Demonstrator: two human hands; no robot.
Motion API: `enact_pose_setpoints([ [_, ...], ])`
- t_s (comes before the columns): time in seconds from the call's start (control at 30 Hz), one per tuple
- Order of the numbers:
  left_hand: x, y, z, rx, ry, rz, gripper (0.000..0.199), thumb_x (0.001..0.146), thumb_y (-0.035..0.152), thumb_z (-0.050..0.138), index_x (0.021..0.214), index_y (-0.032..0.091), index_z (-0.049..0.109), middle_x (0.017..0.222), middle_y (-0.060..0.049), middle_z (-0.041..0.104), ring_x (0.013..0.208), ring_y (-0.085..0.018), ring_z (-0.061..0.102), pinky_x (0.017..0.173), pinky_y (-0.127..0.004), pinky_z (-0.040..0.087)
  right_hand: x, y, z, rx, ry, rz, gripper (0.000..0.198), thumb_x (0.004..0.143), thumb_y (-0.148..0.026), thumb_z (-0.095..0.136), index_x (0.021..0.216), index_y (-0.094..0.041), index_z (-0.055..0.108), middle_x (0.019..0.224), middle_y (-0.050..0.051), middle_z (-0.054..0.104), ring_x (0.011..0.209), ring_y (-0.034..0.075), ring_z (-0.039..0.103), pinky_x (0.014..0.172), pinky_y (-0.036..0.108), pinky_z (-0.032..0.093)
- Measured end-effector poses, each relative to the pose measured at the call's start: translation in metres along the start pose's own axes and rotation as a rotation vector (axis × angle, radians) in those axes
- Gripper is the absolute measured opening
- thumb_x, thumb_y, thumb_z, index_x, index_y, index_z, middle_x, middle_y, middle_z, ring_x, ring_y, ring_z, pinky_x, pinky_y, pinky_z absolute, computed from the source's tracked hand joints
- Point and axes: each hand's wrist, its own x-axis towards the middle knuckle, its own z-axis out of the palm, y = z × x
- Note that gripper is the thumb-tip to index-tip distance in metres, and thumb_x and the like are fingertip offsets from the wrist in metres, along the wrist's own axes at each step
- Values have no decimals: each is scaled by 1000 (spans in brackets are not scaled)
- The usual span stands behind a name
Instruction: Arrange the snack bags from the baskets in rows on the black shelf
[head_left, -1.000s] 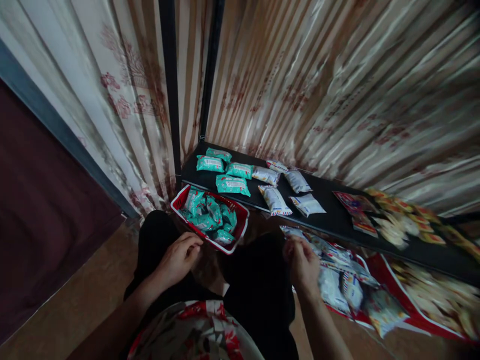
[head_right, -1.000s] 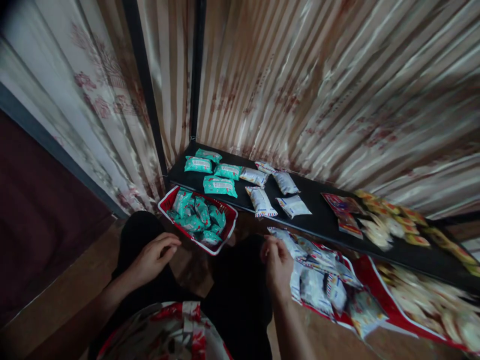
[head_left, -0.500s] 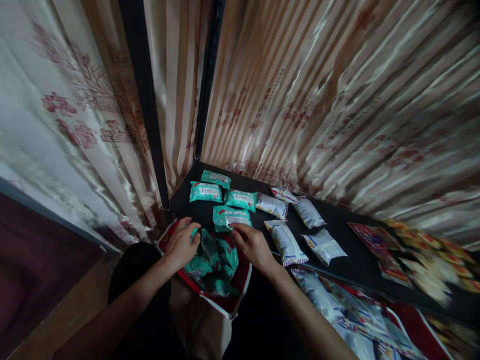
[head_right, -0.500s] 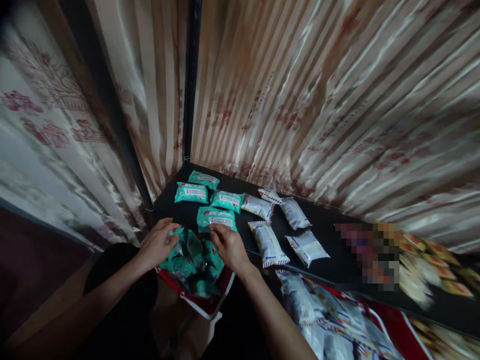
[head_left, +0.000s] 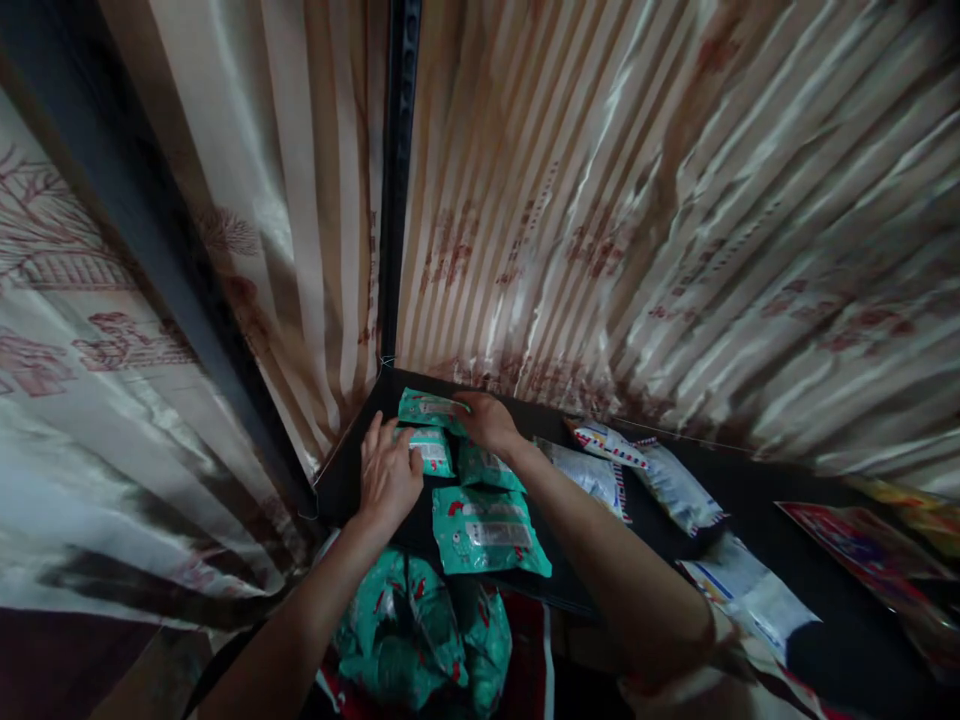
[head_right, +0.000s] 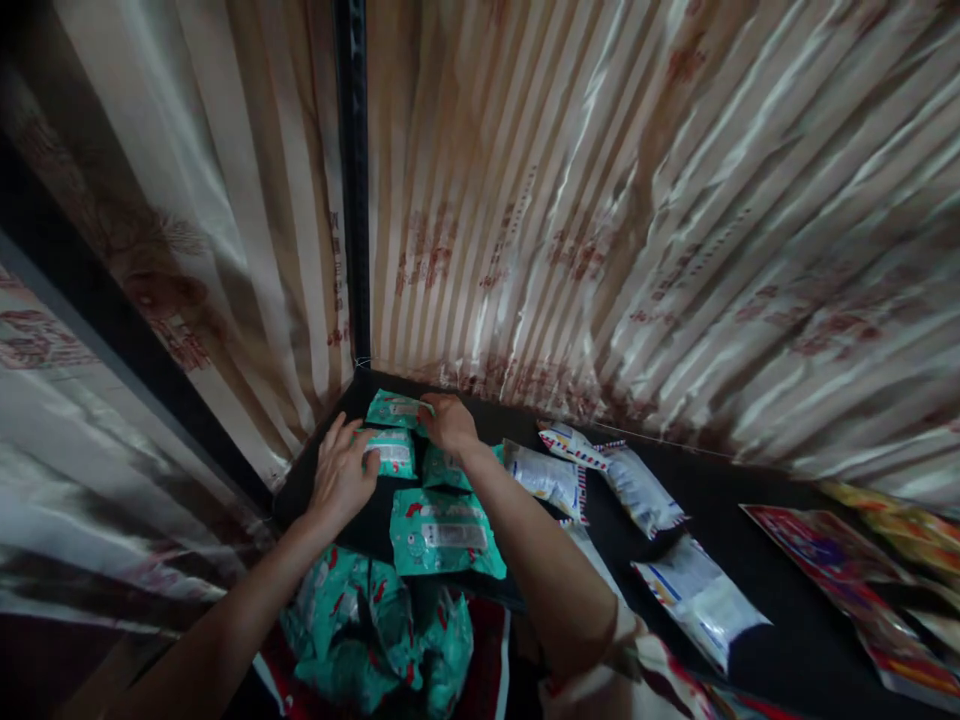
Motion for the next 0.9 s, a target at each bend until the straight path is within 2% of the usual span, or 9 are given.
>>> enact_pose_setpoints([
  [0.17,7,-16,14,17,-50,-6,28,83,19,44,103,13,63,114,-14,60,123,-30,44,105,-46,36,36,21,16,116,-62,267,35,67,-29,75,98,-14,68,100,12,70,105,30,59,95,41,39],
  [0.27,13,-19,17,3,-57,-9,27,82,16,44,99,12,64,110,-14,60,119,-28,47,103,-42,39,46,27,20,98,-119,317,49,64,-38,77,105,-13,66,105,14,69,107,32,59,96,42,39],
  [0.4,21,-19,19,-19,-66,-11,27,80,12,45,99,15,64,111,-11,61,120,-26,46,104,-40,39,44,20,17,-147,-264,213,57,78,-48,61,125,-16,53,123,16,60,114,31,55,96,41,40],
  [0.5,26,-19,19,-24,-102,-9,27,79,12,45,97,17,64,107,-7,64,118,-25,48,104,-40,38,38,12,14,-192,-300,79,50,85,-48,51,126,-21,52,127,12,57,116,26,55,96,37,41],
  [0.6,30,-21,19,-19,-121,-48,28,79,12,45,100,15,63,107,-8,64,114,-23,51,102,-37,39,35,10,11,-124,-392,-53,52,81,-46,57,125,-18,53,129,11,55,117,24,53,99,33,40],
  [0.73,36,-21,14,-17,-159,-35,26,80,13,45,99,15,64,106,-8,64,111,-23,53,101,-35,39,37,13,9,-134,-507,-107,67,73,-29,65,134,-12,44,139,15,45,125,28,45,104,36,36],
  [0.83,38,-20,10,-20,-212,-10,25,82,15,45,98,16,64,105,-7,65,107,-22,55,99,-35,40,35,13,12,-190,-504,-134,74,67,-19,65,137,-12,41,143,16,39,129,31,39,104,40,35],
  [0.9,40,-21,8,-29,-230,-22,25,82,15,45,98,17,64,105,-7,65,104,-21,55,98,-35,41,33,12,15,-189,-449,-169,71,66,-12,61,135,-11,43,140,17,42,128,30,41,103,39,36],
])
